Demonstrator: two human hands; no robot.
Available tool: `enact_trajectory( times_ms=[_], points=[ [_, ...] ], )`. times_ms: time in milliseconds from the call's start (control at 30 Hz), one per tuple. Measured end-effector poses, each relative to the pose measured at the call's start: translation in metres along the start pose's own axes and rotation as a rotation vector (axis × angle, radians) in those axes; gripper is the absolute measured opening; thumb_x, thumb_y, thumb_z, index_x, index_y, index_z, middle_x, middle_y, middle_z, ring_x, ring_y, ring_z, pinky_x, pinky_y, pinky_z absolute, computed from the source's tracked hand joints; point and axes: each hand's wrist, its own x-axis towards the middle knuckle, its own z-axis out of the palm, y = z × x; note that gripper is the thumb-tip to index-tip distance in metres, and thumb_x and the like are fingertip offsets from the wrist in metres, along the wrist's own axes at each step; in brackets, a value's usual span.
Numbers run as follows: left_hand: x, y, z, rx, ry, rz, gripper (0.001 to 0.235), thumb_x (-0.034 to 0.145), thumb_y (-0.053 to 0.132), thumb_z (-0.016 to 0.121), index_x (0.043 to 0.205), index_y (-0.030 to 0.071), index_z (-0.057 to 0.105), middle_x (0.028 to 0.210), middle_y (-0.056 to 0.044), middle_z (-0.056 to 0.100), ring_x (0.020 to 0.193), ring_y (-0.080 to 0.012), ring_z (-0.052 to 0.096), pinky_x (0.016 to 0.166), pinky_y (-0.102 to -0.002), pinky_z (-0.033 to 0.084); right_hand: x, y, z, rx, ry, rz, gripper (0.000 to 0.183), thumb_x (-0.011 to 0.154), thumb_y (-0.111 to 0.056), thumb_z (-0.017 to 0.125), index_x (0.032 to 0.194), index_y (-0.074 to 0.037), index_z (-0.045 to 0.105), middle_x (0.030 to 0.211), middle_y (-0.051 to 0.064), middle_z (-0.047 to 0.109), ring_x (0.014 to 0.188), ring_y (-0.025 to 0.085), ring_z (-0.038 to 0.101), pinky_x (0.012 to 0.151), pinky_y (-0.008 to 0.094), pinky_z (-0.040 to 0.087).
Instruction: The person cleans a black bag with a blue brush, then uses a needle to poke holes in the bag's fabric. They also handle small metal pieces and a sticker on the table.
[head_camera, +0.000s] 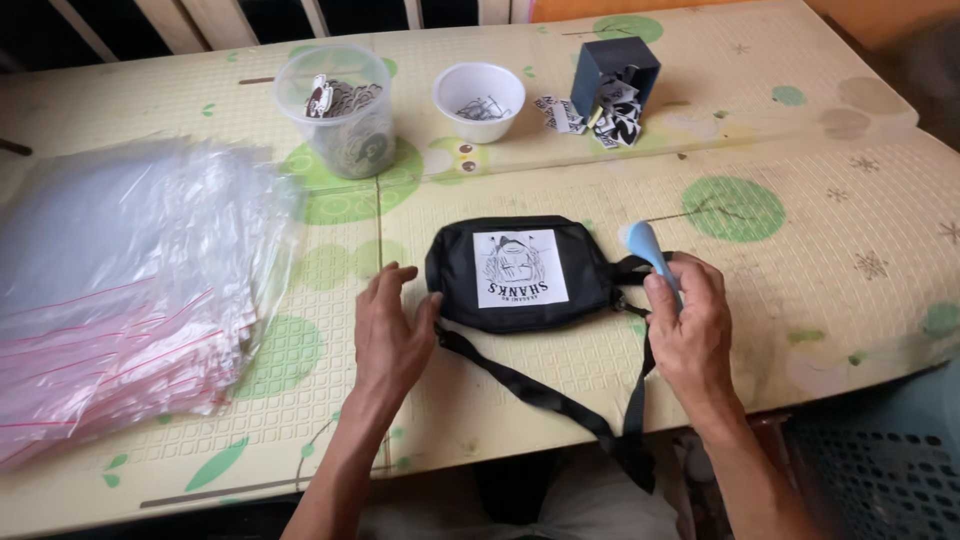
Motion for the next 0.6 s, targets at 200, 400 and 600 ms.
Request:
enact_trajectory(
  times_ms=[200, 400, 600],
  points=[
    [0.0, -0.034, 0.03, -0.23, 0.033, 0.062, 0.041, 0.08, 0.028, 0.087, 0.113, 0.008, 0.072, 0.113, -0.017, 0.073, 0.105, -0.0367, 0.073, 0.089, -0.046, 0.061, 0.016, -0.082, 0.053, 0.088, -0.284, -0.302, 0.035, 0.098, -0.014, 0.066, 0.133, -0.011, 0.07, 0.125, 0.017, 0.073, 0.118, 0.036, 0.067, 0.093, 0.049, 0.057],
    [-0.002, -0.041, 0.031, -0.207, 0.131, 0.212, 0.06, 0.063, 0.04, 0.096, 0.111, 0.013, 0.072, 0.114, -0.012, 0.072, 0.1, -0.035, 0.074, 0.088, -0.043, 0.058, 0.057, -0.098, 0.129, 0.146, -0.48, -0.275, 0.032, 0.102, -0.021, 0.062, 0.132, -0.018, 0.073, 0.12, 0.013, 0.075, 0.116, 0.034, 0.069, 0.095, 0.047, 0.055],
    [-0.001, -0.057, 0.047, -0.232, 0.153, 0.162, 0.061, 0.059, 0.043, 0.097, 0.108, 0.018, 0.07, 0.115, -0.004, 0.073, 0.102, -0.0269, 0.073, 0.089, -0.035, 0.053, 0.058, -0.134, 0.11, -0.02, -0.877, -0.043, 0.035, 0.096, -0.018, 0.058, 0.125, -0.009, 0.076, 0.116, 0.026, 0.075, 0.115, 0.047, 0.067, 0.098, 0.059, 0.051]
  ],
)
